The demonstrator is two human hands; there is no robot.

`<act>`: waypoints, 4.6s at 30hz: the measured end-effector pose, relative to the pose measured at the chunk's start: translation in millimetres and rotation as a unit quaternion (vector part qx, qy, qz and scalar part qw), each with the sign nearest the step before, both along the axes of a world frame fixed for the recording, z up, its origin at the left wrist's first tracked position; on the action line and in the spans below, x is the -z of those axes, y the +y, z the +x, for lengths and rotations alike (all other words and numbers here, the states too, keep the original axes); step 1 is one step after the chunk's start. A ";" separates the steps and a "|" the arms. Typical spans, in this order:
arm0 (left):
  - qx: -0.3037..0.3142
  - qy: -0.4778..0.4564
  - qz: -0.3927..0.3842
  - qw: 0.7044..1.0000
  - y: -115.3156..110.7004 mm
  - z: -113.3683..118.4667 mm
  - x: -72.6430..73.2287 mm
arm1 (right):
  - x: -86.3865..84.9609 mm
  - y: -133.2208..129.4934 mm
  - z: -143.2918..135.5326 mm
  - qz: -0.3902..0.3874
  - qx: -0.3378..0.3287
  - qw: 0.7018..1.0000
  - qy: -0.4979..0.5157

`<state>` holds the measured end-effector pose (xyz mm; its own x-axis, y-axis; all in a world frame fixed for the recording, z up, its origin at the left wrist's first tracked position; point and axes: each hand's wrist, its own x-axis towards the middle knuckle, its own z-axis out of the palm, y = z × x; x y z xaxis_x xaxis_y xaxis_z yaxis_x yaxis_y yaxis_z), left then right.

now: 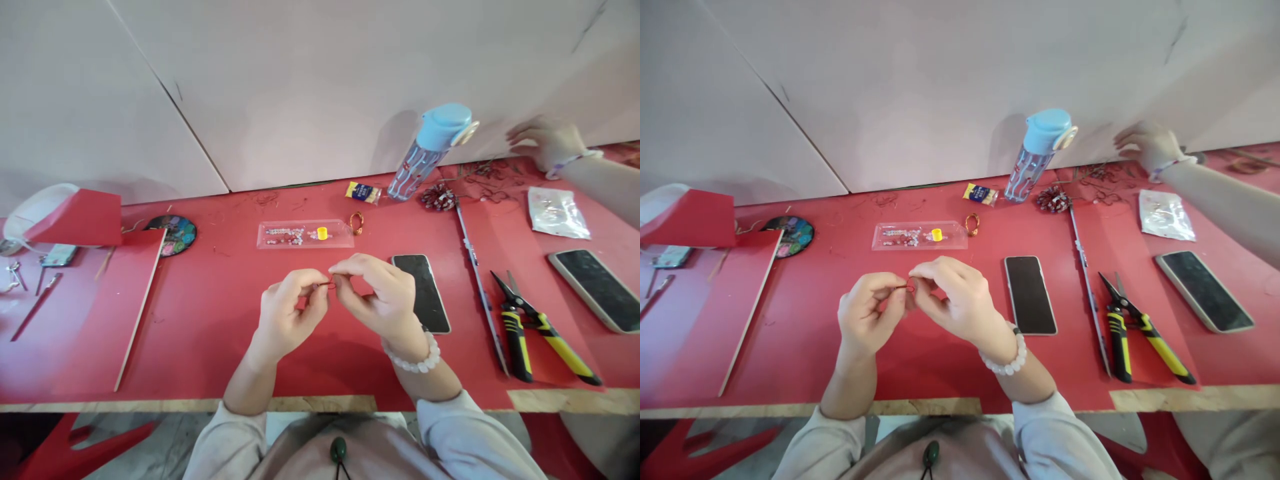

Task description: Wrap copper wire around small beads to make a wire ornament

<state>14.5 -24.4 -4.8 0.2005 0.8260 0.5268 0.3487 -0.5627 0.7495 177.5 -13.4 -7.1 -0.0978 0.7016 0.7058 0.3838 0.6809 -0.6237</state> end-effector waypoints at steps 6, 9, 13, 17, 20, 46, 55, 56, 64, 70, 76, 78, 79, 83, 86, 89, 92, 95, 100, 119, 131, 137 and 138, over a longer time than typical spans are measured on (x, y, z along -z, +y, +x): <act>0.079 -0.101 -0.110 0.986 -1.2 -0.2 2.5 | -2.0 -1.2 -6.7 -0.147 -0.094 0.969 0.176; 0.091 -0.135 -0.127 0.978 -0.8 0.4 1.6 | -1.6 0.8 -9.1 -0.228 -0.154 0.926 0.259; 0.115 -0.155 -0.141 0.971 0.7 1.1 0.0 | -0.6 4.7 -4.8 -0.314 -0.228 0.864 0.320; 0.133 -0.195 -0.175 0.956 1.7 0.8 0.1 | 0.1 7.7 3.4 -0.382 -0.318 0.805 0.323; 0.129 -0.214 -0.194 0.949 0.9 0.2 -1.0 | 0.6 8.4 5.9 -0.379 -0.341 0.796 0.326; -0.017 -0.036 -0.065 0.997 -1.6 4.1 -5.0 | 0.4 4.6 -1.7 -0.226 -0.139 0.934 0.240; -0.101 0.047 0.047 0.993 -3.2 7.4 -1.8 | -7.2 -4.9 6.2 -0.156 -0.122 0.970 0.141; -0.116 0.064 0.070 0.989 -3.8 7.7 -1.2 | -9.0 -7.2 6.3 -0.148 -0.111 0.975 0.125; -0.131 0.062 0.087 0.986 -5.5 5.4 -4.4 | -16.9 -24.3 -0.4 0.020 -0.010 0.992 -0.126; -0.085 0.021 0.038 0.995 -7.9 4.8 -11.2 | -20.1 -26.3 -2.0 0.031 0.000 0.993 -0.111; -0.129 0.074 0.154 0.977 -11.3 5.9 -6.9 | -19.7 -27.2 -4.4 0.014 -0.001 0.999 -0.041; -0.146 0.085 0.189 0.967 -13.4 6.3 -4.5 | -19.4 -28.8 -5.5 0.010 0.001 1.000 -0.027; -0.159 0.088 0.201 0.963 -14.5 6.4 -3.6 | -19.7 -29.9 -5.9 0.009 0.006 1.000 -0.026; -0.157 0.109 0.219 0.957 -17.1 4.6 -3.6 | -22.5 -33.5 -6.6 0.017 0.017 0.999 -0.021; -0.122 0.127 0.261 0.949 -16.0 1.7 -5.5 | -22.5 -34.0 -6.9 0.010 0.002 1.000 0.010; -0.102 0.119 0.303 0.940 -14.5 0.4 -6.3 | -20.5 -33.5 -6.7 -0.032 -0.007 0.998 0.049; -0.062 0.082 0.267 0.958 -14.3 1.8 -6.1 | -18.7 -33.1 -5.7 -0.067 -0.015 0.995 0.067; -0.025 0.028 0.191 0.981 -14.7 4.3 -7.0 | -16.8 -32.1 -5.0 -0.067 -0.017 0.996 0.058; -0.002 -0.039 0.124 0.992 -15.4 6.9 -9.2 | -11.2 -28.0 -6.6 0.040 0.016 0.999 0.032; 0.046 -0.097 0.131 0.986 -14.2 14.8 3.3 | -14.0 -21.1 -5.8 0.127 0.042 0.991 -0.026; 0.019 -0.037 0.087 0.995 -16.2 11.9 -0.8 | -16.6 -34.2 -6.8 0.041 0.008 0.999 -0.008; -0.045 0.000 0.163 0.986 -12.3 12.8 2.9 | -22.0 -36.1 1.5 -0.005 -0.001 0.999 -0.040; -0.056 0.030 0.169 0.984 -10.9 12.0 2.2 | -22.8 -36.0 3.1 -0.017 0.004 0.999 -0.051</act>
